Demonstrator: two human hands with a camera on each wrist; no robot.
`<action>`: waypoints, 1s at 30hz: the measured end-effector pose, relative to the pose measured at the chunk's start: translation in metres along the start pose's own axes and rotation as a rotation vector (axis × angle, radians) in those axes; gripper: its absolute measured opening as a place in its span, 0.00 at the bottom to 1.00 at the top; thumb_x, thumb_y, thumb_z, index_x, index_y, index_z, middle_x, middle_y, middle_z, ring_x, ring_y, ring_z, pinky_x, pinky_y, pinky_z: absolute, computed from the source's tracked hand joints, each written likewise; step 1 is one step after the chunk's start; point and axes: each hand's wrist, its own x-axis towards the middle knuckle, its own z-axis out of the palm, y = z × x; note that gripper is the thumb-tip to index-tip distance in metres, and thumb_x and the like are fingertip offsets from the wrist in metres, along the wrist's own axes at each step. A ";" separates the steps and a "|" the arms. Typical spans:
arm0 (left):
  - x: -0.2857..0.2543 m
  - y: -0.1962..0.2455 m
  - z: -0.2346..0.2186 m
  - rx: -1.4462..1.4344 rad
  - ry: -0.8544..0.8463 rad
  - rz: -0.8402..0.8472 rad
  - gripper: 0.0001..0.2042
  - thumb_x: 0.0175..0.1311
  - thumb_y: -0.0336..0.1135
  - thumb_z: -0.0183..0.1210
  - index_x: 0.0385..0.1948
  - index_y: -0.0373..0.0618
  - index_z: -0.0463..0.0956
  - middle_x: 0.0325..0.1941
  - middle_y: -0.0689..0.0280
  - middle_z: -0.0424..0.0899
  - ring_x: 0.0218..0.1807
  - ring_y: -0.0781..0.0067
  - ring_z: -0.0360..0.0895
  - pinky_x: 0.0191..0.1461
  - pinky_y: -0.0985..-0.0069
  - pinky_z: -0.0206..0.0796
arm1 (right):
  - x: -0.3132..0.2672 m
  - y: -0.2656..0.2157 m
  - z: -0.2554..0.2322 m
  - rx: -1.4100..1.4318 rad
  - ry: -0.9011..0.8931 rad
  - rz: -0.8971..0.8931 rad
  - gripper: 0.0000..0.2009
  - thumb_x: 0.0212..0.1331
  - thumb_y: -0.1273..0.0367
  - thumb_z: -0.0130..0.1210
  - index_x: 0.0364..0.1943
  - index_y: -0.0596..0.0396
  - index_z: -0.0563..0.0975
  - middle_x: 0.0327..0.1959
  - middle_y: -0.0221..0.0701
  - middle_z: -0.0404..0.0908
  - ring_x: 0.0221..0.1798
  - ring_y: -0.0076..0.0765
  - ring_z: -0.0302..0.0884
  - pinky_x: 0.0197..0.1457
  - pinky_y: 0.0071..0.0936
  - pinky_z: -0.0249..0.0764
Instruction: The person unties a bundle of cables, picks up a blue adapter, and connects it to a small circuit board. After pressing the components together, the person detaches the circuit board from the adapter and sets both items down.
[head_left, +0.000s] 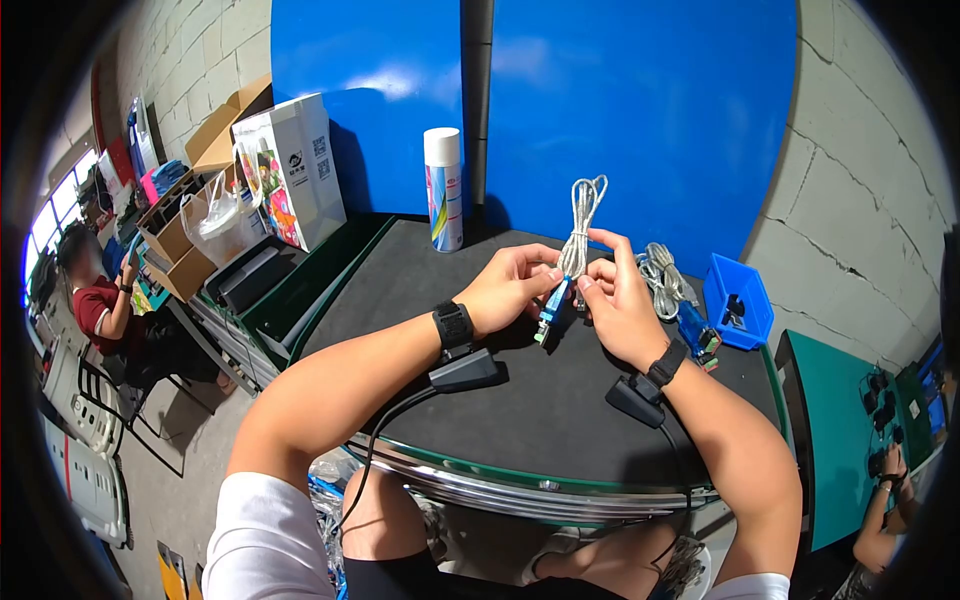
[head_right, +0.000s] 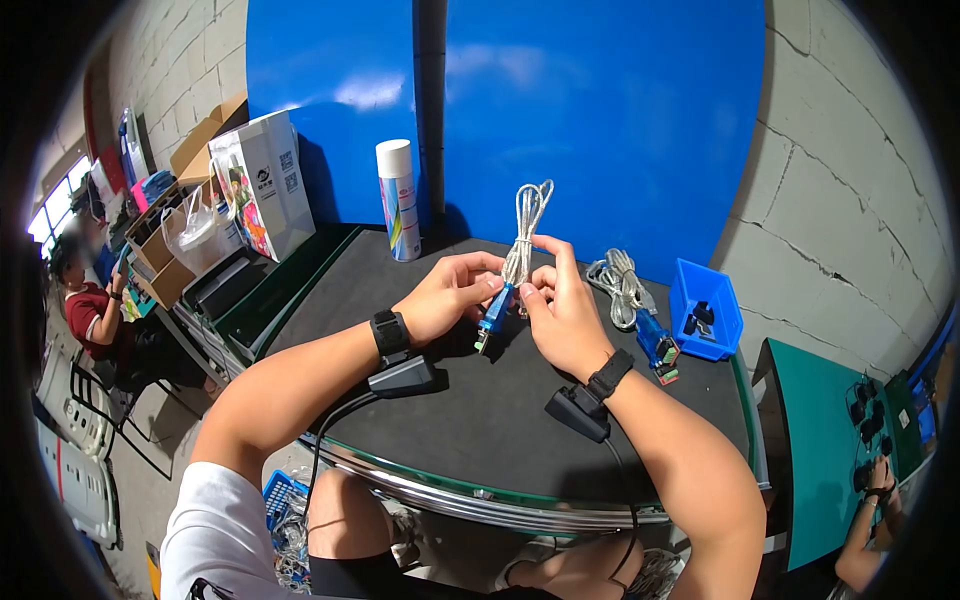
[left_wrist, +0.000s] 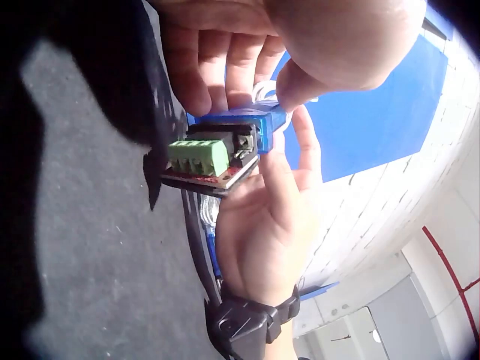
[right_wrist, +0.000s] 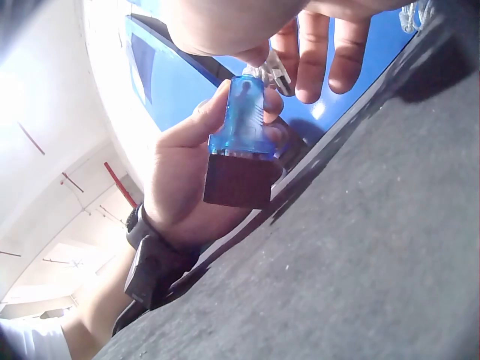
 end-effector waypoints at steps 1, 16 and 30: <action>0.000 0.000 0.000 0.000 0.001 0.000 0.19 0.81 0.45 0.61 0.63 0.42 0.77 0.44 0.74 0.86 0.40 0.87 0.79 0.43 0.81 0.72 | 0.000 0.001 0.000 -0.010 0.000 -0.007 0.27 0.75 0.80 0.52 0.75 0.56 0.61 0.38 0.32 0.82 0.37 0.22 0.80 0.42 0.26 0.77; 0.005 0.007 0.000 0.001 -0.014 -0.031 0.19 0.73 0.42 0.72 0.56 0.41 0.79 0.39 0.74 0.87 0.38 0.88 0.80 0.40 0.82 0.72 | 0.004 0.001 0.001 0.015 -0.064 -0.018 0.26 0.75 0.82 0.49 0.73 0.54 0.62 0.43 0.35 0.86 0.41 0.21 0.80 0.41 0.25 0.74; 0.006 0.006 0.001 0.033 0.107 -0.025 0.11 0.73 0.37 0.69 0.48 0.42 0.80 0.33 0.69 0.86 0.31 0.80 0.81 0.35 0.78 0.76 | 0.003 0.001 -0.001 0.035 -0.122 0.005 0.28 0.72 0.83 0.50 0.75 0.56 0.62 0.44 0.33 0.84 0.41 0.19 0.79 0.43 0.23 0.75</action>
